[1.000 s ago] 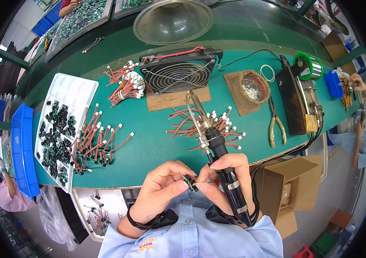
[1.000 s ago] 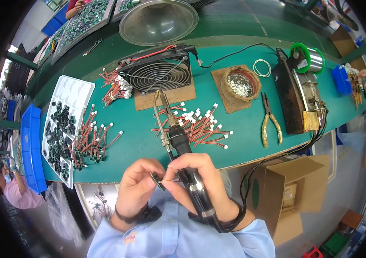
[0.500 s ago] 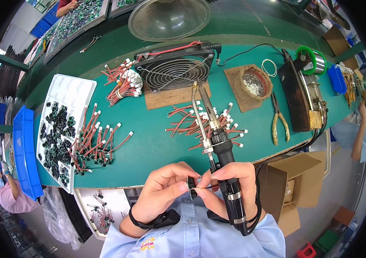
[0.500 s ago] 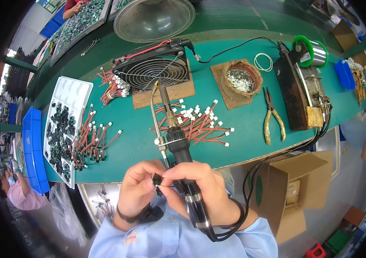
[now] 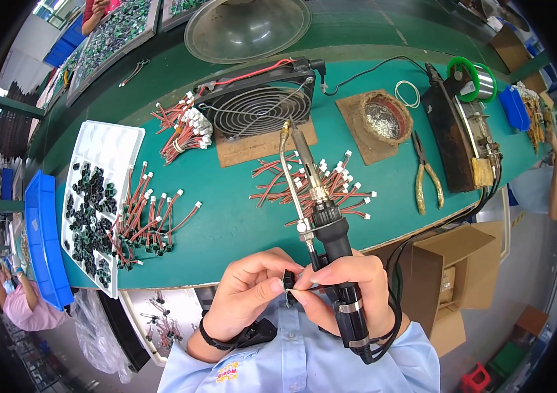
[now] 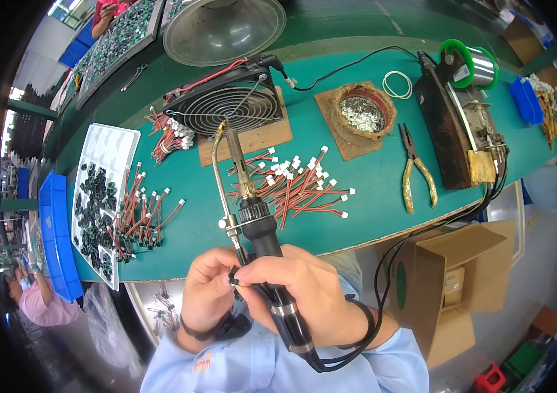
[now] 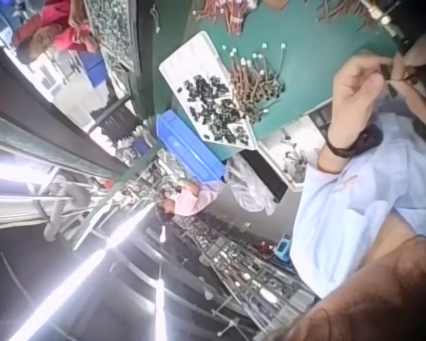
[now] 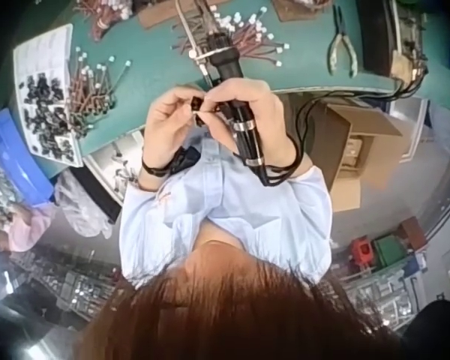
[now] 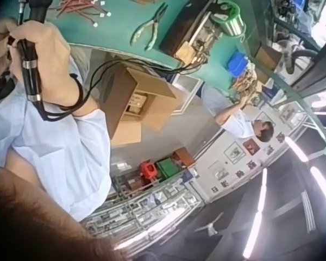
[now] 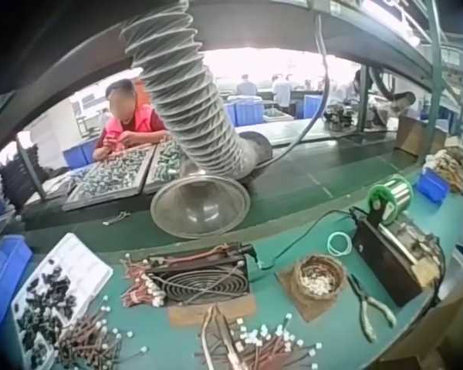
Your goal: Soldering small electronic components onto wires at a factory assembly line.
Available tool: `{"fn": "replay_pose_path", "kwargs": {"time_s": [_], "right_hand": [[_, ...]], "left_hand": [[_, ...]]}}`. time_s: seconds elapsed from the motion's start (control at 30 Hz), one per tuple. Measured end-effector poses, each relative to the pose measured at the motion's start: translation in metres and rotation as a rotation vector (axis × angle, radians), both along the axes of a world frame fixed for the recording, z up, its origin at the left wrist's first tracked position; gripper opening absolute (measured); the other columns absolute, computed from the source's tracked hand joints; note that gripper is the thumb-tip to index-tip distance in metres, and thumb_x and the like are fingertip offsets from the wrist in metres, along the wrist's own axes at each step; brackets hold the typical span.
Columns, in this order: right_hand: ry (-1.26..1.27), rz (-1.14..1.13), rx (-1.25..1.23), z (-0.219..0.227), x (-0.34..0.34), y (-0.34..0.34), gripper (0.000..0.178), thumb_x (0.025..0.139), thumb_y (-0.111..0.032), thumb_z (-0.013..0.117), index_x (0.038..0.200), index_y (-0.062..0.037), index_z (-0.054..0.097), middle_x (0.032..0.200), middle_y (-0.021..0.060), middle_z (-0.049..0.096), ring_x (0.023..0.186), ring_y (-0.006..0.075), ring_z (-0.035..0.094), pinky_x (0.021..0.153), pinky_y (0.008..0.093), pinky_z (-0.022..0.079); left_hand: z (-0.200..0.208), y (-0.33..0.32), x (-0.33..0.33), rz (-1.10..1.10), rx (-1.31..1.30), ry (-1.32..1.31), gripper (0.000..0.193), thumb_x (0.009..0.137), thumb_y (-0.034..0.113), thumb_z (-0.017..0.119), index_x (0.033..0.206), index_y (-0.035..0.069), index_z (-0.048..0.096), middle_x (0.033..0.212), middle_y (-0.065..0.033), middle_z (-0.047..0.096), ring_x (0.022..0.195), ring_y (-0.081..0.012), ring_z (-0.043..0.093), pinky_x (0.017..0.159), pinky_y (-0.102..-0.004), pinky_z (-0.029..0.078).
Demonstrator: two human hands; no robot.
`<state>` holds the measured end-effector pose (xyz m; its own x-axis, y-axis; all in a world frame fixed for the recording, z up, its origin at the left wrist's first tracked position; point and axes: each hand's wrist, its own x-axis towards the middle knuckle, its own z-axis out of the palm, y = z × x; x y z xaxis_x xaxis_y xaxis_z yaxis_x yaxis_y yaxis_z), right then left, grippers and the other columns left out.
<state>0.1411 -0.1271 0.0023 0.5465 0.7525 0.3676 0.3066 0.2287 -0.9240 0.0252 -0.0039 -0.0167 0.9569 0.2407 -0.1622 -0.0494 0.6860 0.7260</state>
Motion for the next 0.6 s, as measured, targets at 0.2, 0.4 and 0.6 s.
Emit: {"fn": "replay_pose_path", "kwargs": {"time_s": [0.2, 0.4, 0.6], "right_hand": [[-0.009, -0.003, 0.012, 0.002, 0.0, 0.0, 0.042, 0.071, 0.008, 0.068, 0.102, -0.0054, 0.043, 0.078, 0.0136, 0.062, 0.069, 0.0181, 0.063, 0.059, 0.0277, 0.051], [-0.023, -0.038, 0.063, -0.003, -0.001, 0.002, 0.042, 0.068, 0.008, 0.069, 0.101, -0.0036, 0.045, 0.081, 0.0116, 0.062, 0.065, 0.0185, 0.06, 0.056, 0.0274, 0.048], [-0.091, -0.03, -0.004, 0.006, 0.002, 0.0, 0.042, 0.069, 0.007, 0.07, 0.1, -0.0037, 0.044, 0.079, 0.0114, 0.063, 0.069, 0.0181, 0.064, 0.061, 0.0281, 0.051]], "left_hand": [[0.002, -0.001, 0.0, 0.032, 0.037, 0.021, 0.024, 0.088, 0.015, 0.058, 0.105, -0.002, 0.057, 0.098, -0.0102, 0.056, 0.091, -0.0164, 0.05, 0.081, -0.0301, 0.038], [0.0, -0.002, 0.0, 0.043, 0.056, 0.02, 0.025, 0.087, 0.015, 0.059, 0.104, -0.002, 0.058, 0.097, -0.0098, 0.056, 0.088, -0.0156, 0.049, 0.079, -0.0288, 0.037], [-0.001, -0.002, -0.002, 0.06, 0.098, 0.036, 0.024, 0.086, 0.015, 0.059, 0.103, -0.002, 0.059, 0.097, -0.01, 0.056, 0.087, -0.0155, 0.049, 0.079, -0.0285, 0.037]]}}
